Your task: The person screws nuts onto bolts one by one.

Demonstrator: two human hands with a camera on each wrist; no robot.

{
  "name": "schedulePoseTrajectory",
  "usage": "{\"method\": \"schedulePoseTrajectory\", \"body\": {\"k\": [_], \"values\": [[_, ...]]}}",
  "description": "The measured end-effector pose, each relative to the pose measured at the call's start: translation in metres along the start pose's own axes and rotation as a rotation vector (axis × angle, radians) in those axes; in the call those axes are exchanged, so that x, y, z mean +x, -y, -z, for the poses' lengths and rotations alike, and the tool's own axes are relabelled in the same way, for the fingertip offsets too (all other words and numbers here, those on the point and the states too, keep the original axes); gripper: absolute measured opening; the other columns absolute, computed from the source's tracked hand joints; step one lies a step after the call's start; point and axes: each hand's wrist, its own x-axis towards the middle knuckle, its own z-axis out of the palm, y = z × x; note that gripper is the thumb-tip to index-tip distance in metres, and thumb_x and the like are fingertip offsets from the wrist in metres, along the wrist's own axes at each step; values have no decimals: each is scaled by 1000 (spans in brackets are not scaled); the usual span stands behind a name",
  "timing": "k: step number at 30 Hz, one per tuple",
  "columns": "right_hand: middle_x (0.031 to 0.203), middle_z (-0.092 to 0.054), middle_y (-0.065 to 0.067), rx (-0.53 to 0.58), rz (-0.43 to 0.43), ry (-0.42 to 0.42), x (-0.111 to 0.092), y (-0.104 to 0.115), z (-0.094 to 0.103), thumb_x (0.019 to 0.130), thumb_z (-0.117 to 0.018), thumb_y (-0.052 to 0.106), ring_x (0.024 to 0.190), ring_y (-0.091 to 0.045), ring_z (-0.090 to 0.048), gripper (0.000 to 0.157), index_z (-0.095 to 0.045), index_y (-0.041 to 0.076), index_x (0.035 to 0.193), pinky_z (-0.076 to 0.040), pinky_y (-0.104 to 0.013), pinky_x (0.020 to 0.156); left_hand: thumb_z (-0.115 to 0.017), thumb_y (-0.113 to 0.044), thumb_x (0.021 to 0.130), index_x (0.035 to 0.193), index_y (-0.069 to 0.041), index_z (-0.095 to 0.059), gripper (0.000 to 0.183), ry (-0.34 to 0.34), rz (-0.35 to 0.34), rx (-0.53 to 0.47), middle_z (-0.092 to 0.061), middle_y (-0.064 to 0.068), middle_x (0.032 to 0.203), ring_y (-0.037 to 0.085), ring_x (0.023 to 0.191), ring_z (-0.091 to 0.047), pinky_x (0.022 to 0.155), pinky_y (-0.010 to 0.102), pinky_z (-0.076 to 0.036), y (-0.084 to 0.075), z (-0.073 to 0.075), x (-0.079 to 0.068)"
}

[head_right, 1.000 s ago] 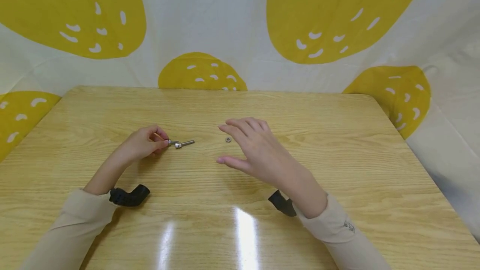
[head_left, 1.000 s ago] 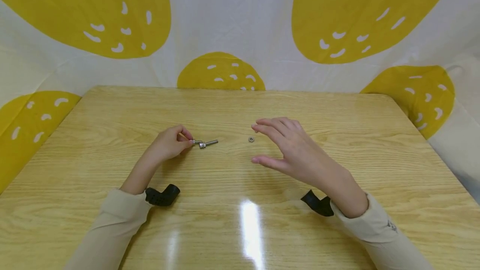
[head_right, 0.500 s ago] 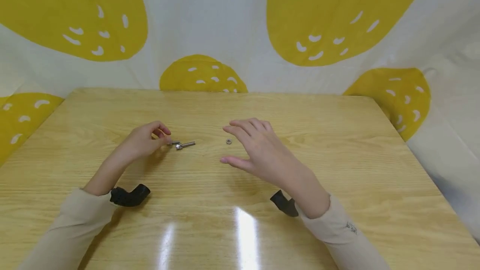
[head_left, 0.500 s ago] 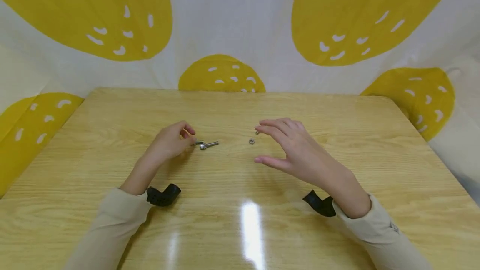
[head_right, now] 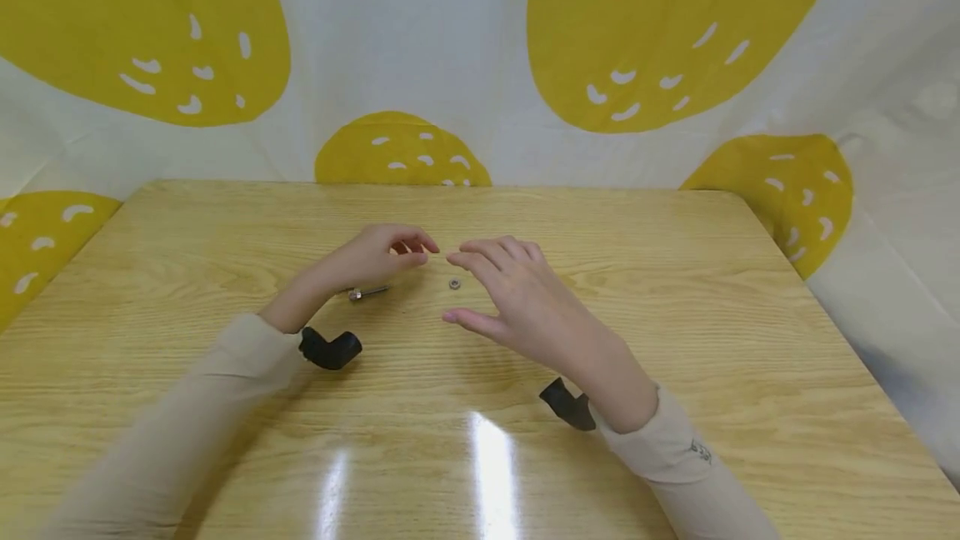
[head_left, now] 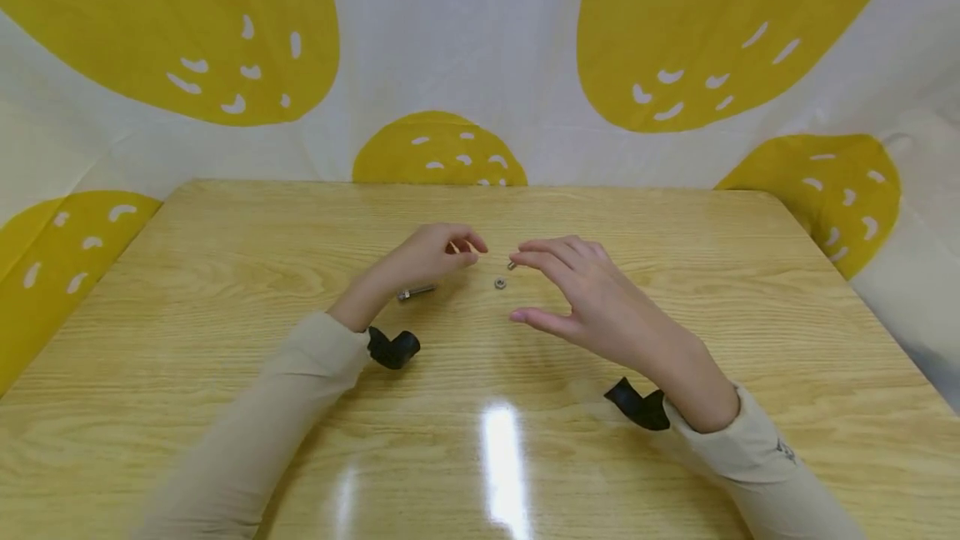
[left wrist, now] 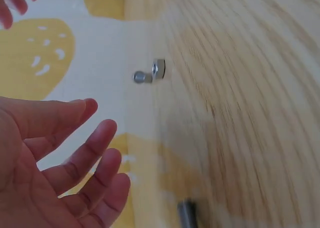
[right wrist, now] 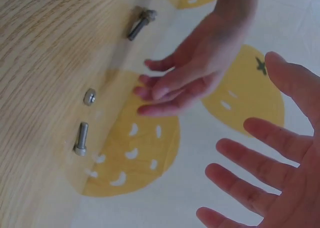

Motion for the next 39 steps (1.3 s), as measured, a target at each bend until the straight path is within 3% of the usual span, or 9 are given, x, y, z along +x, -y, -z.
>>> {"method": "schedulePoseTrajectory", "body": {"k": [7, 12, 15, 18, 22, 25, 28, 34, 39], "values": [[127, -55, -8, 6, -2, 4, 0, -1, 0, 81, -71, 36, 118, -25, -48, 56, -54, 6, 125, -35, -48, 98, -40, -8, 96, 122, -16, -59, 33, 133, 5, -77, -56, 9, 126, 21, 107, -50, 91, 37, -40, -2, -16, 32], [128, -54, -7, 14, -12, 15, 0, 0, 0, 82, -70, 37, 119, -25, -47, 56, -54, 7, 126, -35, -48, 98, -38, -5, 95, 129, -14, -55, 39, 189, -29, -4, -56, 9, 96, 18, 82, -42, 78, 31, -35, -6, -21, 45], [129, -54, -7, 14, -18, 25, 0, 0, 0, 82, -69, 37, 119, -25, -47, 55, -54, 7, 126, -35, -48, 99, -39, -11, 96, 133, -19, -52, 39, 215, 14, 47, -50, 14, 103, 22, 95, -43, 85, 36, -36, -8, -23, 50], [129, -54, -8, 13, -22, 34, 0, 0, 1, 83, -69, 37, 119, -25, -47, 55, -53, 8, 126, -35, -48, 99, -40, -20, 97, 135, -25, -49, 39, 246, 78, 89, -38, 16, 134, 27, 123, -33, 102, 47, -30, -11, -25, 54], [129, -53, -8, 9, -28, 49, 0, 0, 0, 83, -68, 37, 120, -25, -47, 55, -53, 8, 127, -35, -49, 100, -44, -30, 97, 134, -26, -49, 38, 266, 95, 146, -37, 16, 141, 30, 131, -32, 107, 52, -27, -13, -27, 60], [129, -54, -8, 8, -35, 60, -1, 1, 0, 83, -68, 38, 120, -25, -47, 54, -53, 8, 127, -35, -49, 100, -45, -31, 97, 127, -24, -54, 32, 242, 92, 175, -46, 12, 137, 27, 125, -41, 105, 47, -32, -15, -29, 62], [128, -55, -7, 11, -35, 62, -1, 1, 0, 83, -68, 37, 120, -25, -47, 53, -54, 9, 126, -35, -49, 100, -48, -25, 95, 116, -20, -58, 24, 201, 105, 172, -56, 8, 125, 22, 105, -50, 92, 36, -39, -18, -31, 62], [126, -56, -6, 10, -28, 60, -1, 0, 0, 83, -68, 37, 119, -25, -48, 53, -55, 8, 125, -35, -48, 100, -58, -26, 92, 99, -14, -57, 14, 148, 161, 108, -52, 3, 87, 16, 73, -43, 65, 26, -35, -17, -32, 58], [125, -56, -7, 1, -28, 58, -1, 0, 1, 83, -68, 38, 118, -25, -49, 54, -54, 7, 125, -36, -47, 99, -61, -25, 90, 91, -11, -54, 15, 133, 190, 87, -49, 2, 82, 16, 72, -42, 64, 25, -34, -14, -31, 55]]}}
